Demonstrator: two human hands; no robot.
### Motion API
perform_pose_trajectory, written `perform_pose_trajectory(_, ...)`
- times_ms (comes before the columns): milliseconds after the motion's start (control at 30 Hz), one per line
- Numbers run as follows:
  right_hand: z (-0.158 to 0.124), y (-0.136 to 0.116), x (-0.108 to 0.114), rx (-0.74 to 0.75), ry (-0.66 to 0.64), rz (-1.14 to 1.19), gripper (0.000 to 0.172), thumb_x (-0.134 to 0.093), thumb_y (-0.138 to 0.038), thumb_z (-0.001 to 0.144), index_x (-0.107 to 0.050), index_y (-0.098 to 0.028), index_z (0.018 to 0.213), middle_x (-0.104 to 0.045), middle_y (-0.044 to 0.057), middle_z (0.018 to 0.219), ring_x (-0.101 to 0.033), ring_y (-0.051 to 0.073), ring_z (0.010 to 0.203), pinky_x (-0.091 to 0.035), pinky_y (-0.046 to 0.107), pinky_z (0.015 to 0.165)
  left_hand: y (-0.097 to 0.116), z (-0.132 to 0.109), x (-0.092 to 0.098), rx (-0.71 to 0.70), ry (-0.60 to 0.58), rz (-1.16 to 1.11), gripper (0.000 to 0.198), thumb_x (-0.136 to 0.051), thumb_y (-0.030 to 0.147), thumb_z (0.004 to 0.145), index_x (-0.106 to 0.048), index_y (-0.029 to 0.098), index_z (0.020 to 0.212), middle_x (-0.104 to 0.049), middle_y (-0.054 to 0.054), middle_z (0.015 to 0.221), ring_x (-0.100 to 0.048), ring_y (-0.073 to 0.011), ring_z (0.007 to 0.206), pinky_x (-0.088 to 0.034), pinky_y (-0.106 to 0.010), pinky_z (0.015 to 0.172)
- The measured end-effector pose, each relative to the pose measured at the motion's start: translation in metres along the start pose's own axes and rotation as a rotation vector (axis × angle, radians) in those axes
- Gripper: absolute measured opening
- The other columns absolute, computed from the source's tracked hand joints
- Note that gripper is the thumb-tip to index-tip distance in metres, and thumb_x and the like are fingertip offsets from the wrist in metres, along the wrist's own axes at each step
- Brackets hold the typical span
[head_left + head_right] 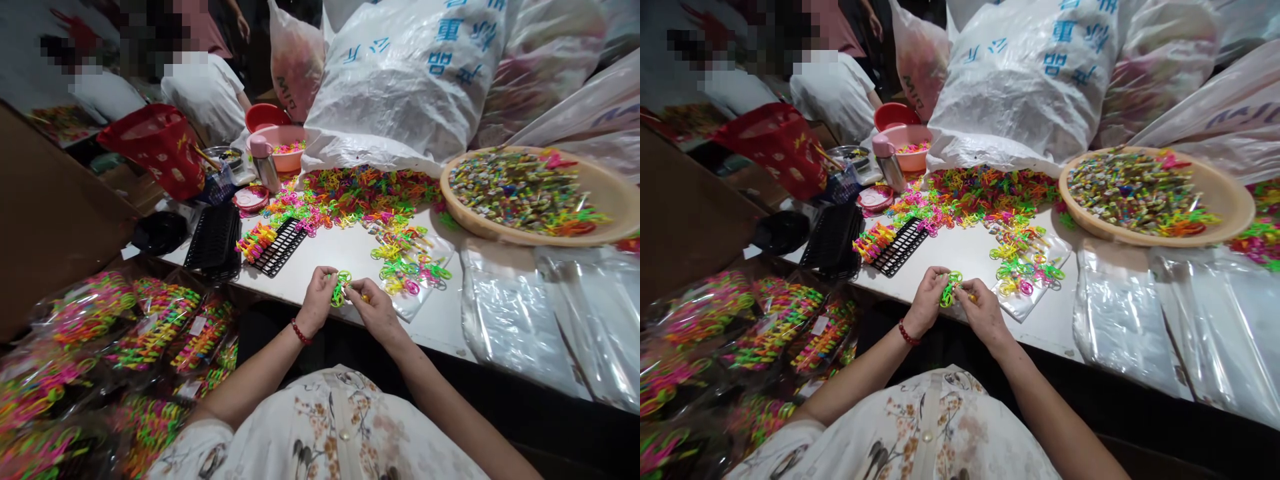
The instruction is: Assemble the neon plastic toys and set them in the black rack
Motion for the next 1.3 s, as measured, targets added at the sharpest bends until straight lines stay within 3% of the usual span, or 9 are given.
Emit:
perform_pose_trajectory(167,-0.004,-0.004,0.003,-0.022,-0.040,0.022,0.030,-0.058,-0.048,0.085,-0.064,-0.019,0.086,-0.067,0.002,0.078,-0.058,0.015,0.070,-0.044,0.027,0.066,0.001,-0.001,-0.002,0.003,-0.008,0.065,0.036,-0.062,0.048,0.083,-0.046,0.022,0.101,-0.057,0.004,0.076,-0.053,-0.0079,0.053,-0.044,-0.020,0.049)
perform_pose_trajectory(333,-0.007,0.005,0.001,-0.141,-0.083,0.069,0.035,-0.055,-0.053,0.086,-0.063,-0.019,0.082,-0.055,-0.003,0.059,-0.041,0.010,0.047,-0.032,0.023,0.047,0.004,-0.002,-0.002,-0.012,0.000,0.170,0.031,-0.058,0.046,0.086,-0.047,0.021,0.100,-0.053,0.005,0.070,-0.047,-0.0065,0.050,-0.039,-0.018,0.046)
perform_pose_trajectory(433,-0.006,0.011,0.000,-0.175,-0.110,0.091,0.040,-0.053,-0.057,0.087,-0.061,-0.019,0.075,-0.049,-0.005,0.053,-0.035,0.009,0.043,-0.027,0.023,0.043,0.003,-0.002,-0.002,0.003,0.000,0.189,0.028,-0.058,0.044,0.086,-0.047,0.021,0.100,-0.049,0.007,0.066,-0.043,-0.0057,0.047,-0.035,-0.017,0.044)
perform_pose_trajectory(767,-0.006,-0.005,0.004,-0.026,-0.126,-0.013,0.032,-0.055,-0.049,0.086,-0.066,-0.020,0.083,-0.064,0.000,0.069,-0.057,0.015,0.066,-0.043,0.026,0.062,-0.001,0.003,0.003,-0.042,0.041,0.357,0.017,-0.055,0.035,0.087,-0.051,0.021,0.095,-0.052,0.004,0.073,-0.047,-0.0091,0.058,-0.038,-0.021,0.057)
perform_pose_trajectory(933,-0.010,-0.010,-0.003,0.042,-0.139,-0.110,0.028,-0.052,-0.044,0.089,-0.064,-0.020,0.079,-0.062,0.000,0.065,-0.057,0.016,0.062,-0.042,0.027,0.061,-0.006,0.006,0.007,-0.050,0.102,0.387,0.013,-0.054,0.033,0.087,-0.051,0.022,0.094,-0.048,0.005,0.070,-0.043,-0.0099,0.058,-0.036,-0.022,0.058)
perform_pose_trajectory(1033,-0.010,-0.011,-0.003,0.073,-0.139,-0.161,0.028,-0.050,-0.042,0.091,-0.061,-0.020,0.078,-0.060,-0.001,0.062,-0.054,0.015,0.058,-0.041,0.027,0.058,-0.008,0.008,0.002,-0.078,0.067,0.388,0.016,-0.053,0.036,0.088,-0.050,0.022,0.097,-0.047,0.004,0.072,-0.044,-0.0105,0.060,-0.037,-0.023,0.059)
perform_pose_trajectory(1167,0.001,-0.010,0.022,0.115,-0.110,-0.206,0.029,-0.048,-0.045,0.092,-0.063,-0.021,0.084,-0.064,0.001,0.069,-0.060,0.017,0.065,-0.046,0.028,0.062,-0.005,0.026,-0.010,-0.123,-0.033,0.458,0.023,-0.043,0.044,0.094,-0.050,0.022,0.101,-0.050,0.003,0.072,-0.046,-0.0109,0.060,-0.038,-0.023,0.059)
perform_pose_trajectory(1233,0.012,-0.009,0.052,0.169,0.008,-0.294,0.029,-0.047,-0.045,0.093,-0.065,-0.022,0.093,-0.068,0.004,0.083,-0.064,0.020,0.077,-0.049,0.031,0.071,0.007,0.046,-0.010,-0.181,0.004,0.575,0.026,-0.039,0.044,0.095,-0.052,0.022,0.095,-0.054,0.001,0.075,-0.049,-0.0121,0.063,-0.039,-0.024,0.060)
perform_pose_trajectory(1300,0.020,-0.009,0.088,0.233,0.209,-0.454,0.033,-0.048,-0.047,0.091,-0.066,-0.021,0.102,-0.068,0.010,0.103,-0.064,0.025,0.093,-0.050,0.037,0.082,0.024,0.075,-0.004,-0.246,0.107,0.766,0.022,-0.040,0.038,0.095,-0.053,0.021,0.089,-0.057,-0.002,0.079,-0.053,-0.0148,0.070,-0.042,-0.027,0.066)
Point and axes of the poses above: each hand's wrist, its own z-axis towards the middle knuckle, its own x-axis out of the back of the hand, y = z × x, the point moved 6 cm from there along z, towards the middle knuckle
